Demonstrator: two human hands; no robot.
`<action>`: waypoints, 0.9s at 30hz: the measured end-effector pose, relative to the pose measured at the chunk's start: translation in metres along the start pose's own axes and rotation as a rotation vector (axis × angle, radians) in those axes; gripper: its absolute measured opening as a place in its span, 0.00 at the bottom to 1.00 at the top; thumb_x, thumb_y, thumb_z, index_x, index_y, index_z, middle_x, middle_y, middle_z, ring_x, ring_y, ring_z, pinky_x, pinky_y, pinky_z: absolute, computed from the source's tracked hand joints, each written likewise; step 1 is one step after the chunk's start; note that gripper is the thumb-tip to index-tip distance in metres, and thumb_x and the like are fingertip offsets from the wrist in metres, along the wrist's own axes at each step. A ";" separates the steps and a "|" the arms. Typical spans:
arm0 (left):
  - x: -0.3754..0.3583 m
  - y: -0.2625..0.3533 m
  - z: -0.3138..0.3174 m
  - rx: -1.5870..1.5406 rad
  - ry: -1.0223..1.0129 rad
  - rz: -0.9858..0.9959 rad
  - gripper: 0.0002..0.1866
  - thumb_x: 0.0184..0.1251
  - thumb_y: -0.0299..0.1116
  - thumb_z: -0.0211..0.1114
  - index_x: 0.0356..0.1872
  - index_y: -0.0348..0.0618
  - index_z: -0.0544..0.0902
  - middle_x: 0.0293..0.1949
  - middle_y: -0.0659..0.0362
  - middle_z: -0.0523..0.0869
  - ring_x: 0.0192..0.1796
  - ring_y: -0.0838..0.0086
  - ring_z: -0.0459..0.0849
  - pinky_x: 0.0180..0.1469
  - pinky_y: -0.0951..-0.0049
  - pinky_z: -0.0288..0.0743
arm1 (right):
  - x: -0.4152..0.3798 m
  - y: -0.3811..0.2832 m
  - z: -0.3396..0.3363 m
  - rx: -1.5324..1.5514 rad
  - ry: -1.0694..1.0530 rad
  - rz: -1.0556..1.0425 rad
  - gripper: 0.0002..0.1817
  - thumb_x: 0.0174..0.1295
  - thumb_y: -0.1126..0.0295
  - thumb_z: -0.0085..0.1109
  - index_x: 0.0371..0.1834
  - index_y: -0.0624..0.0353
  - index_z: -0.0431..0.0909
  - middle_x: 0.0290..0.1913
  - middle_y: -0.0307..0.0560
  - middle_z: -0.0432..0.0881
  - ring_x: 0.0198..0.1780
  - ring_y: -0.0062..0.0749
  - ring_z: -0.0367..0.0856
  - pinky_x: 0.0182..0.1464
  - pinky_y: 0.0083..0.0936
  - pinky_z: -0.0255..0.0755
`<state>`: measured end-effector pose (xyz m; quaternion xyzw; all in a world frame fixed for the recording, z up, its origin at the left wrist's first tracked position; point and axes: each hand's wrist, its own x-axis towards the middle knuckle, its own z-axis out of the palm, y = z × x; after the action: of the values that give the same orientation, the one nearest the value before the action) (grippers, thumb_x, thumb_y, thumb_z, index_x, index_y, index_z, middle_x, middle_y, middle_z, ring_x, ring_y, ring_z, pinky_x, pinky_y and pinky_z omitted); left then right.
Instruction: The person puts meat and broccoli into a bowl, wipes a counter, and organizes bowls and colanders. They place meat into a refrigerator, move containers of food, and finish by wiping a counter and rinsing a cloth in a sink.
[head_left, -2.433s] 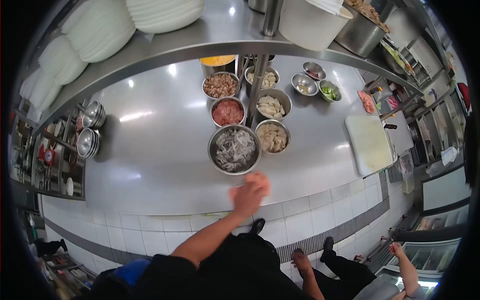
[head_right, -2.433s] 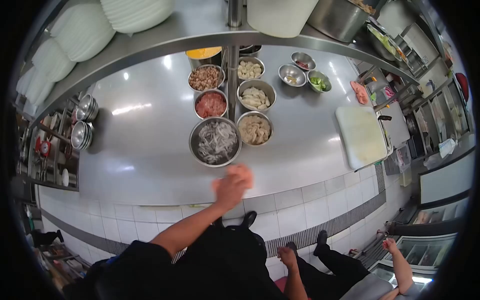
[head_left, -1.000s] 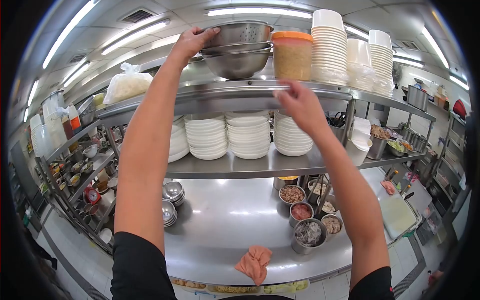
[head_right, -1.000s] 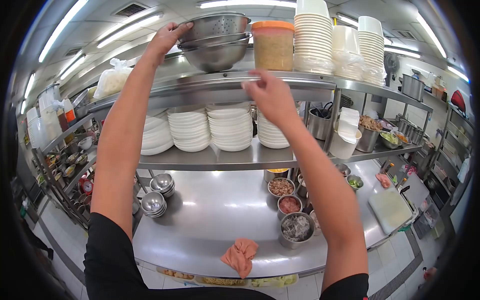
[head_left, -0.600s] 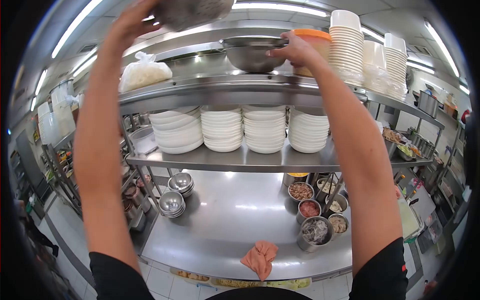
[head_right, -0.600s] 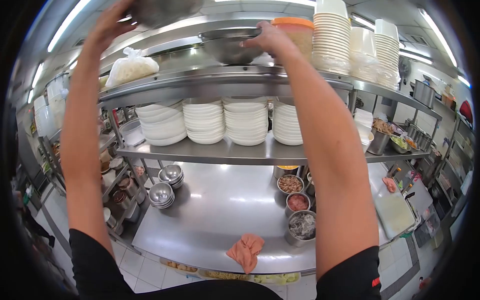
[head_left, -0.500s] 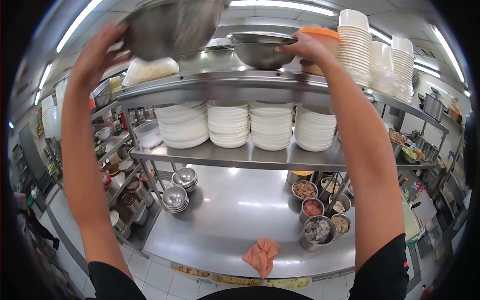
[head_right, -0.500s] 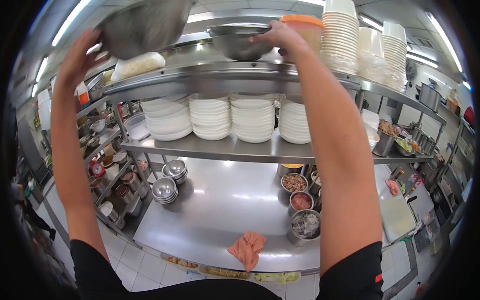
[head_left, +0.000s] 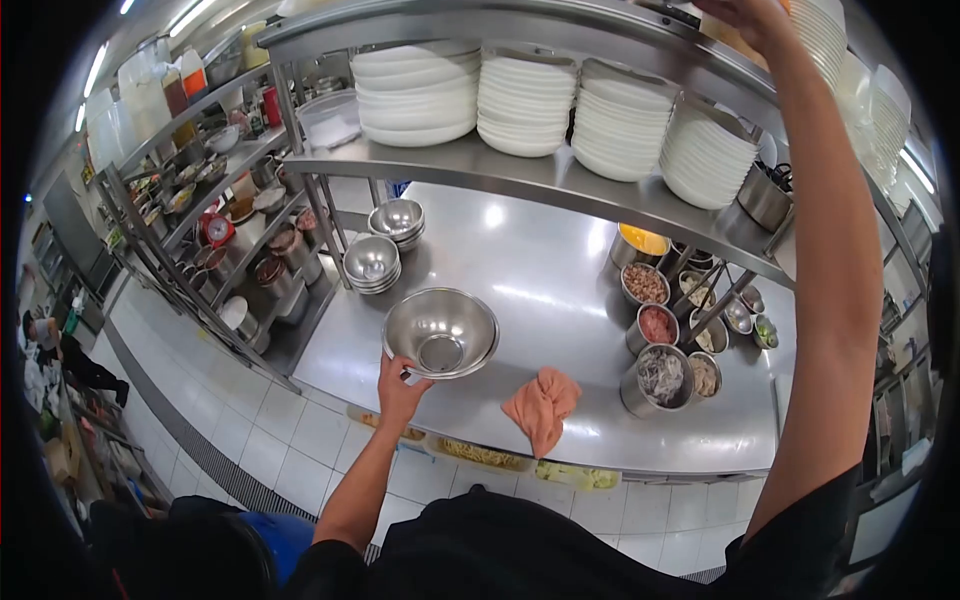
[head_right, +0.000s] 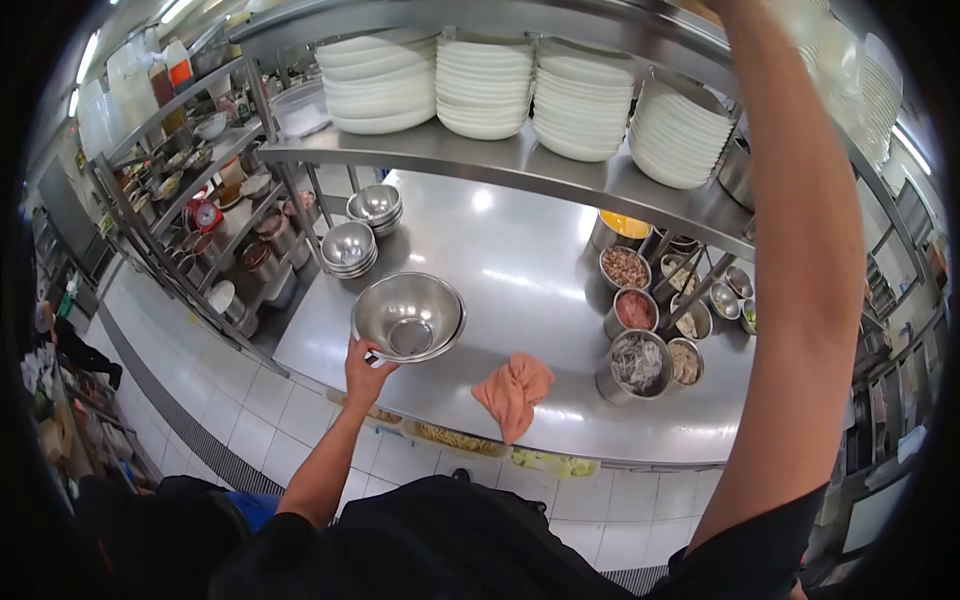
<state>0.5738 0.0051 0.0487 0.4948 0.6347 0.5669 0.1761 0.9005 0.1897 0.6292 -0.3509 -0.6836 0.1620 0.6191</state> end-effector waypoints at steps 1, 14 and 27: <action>-0.006 -0.013 0.005 0.001 -0.005 -0.011 0.20 0.39 0.24 0.77 0.33 0.40 0.74 0.53 0.54 0.71 0.47 0.65 0.77 0.44 0.69 0.78 | -0.005 -0.008 -0.004 0.020 -0.033 0.011 0.21 0.55 0.50 0.67 0.39 0.55 0.75 0.35 0.41 0.77 0.35 0.28 0.77 0.38 0.29 0.79; -0.030 -0.036 0.007 0.300 -0.048 0.010 0.37 0.45 0.36 0.76 0.57 0.44 0.67 0.62 0.45 0.64 0.58 0.53 0.71 0.58 0.62 0.69 | -0.180 0.009 -0.043 0.397 -0.009 -0.035 0.30 0.57 0.54 0.63 0.58 0.60 0.70 0.40 0.39 0.76 0.32 0.21 0.72 0.36 0.22 0.71; -0.132 -0.058 -0.127 0.800 -1.622 -1.121 0.41 0.53 0.60 0.66 0.65 0.49 0.67 0.69 0.52 0.64 0.63 0.51 0.70 0.41 0.53 0.81 | -0.460 0.262 -0.004 0.059 -0.089 0.670 0.20 0.41 0.80 0.68 0.38 0.59 0.70 0.38 0.37 0.72 0.40 0.21 0.73 0.39 0.17 0.70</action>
<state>0.5083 -0.1658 -0.0097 0.3837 0.6050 -0.3443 0.6068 0.9711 0.0592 0.1211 -0.5305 -0.5518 0.3914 0.5108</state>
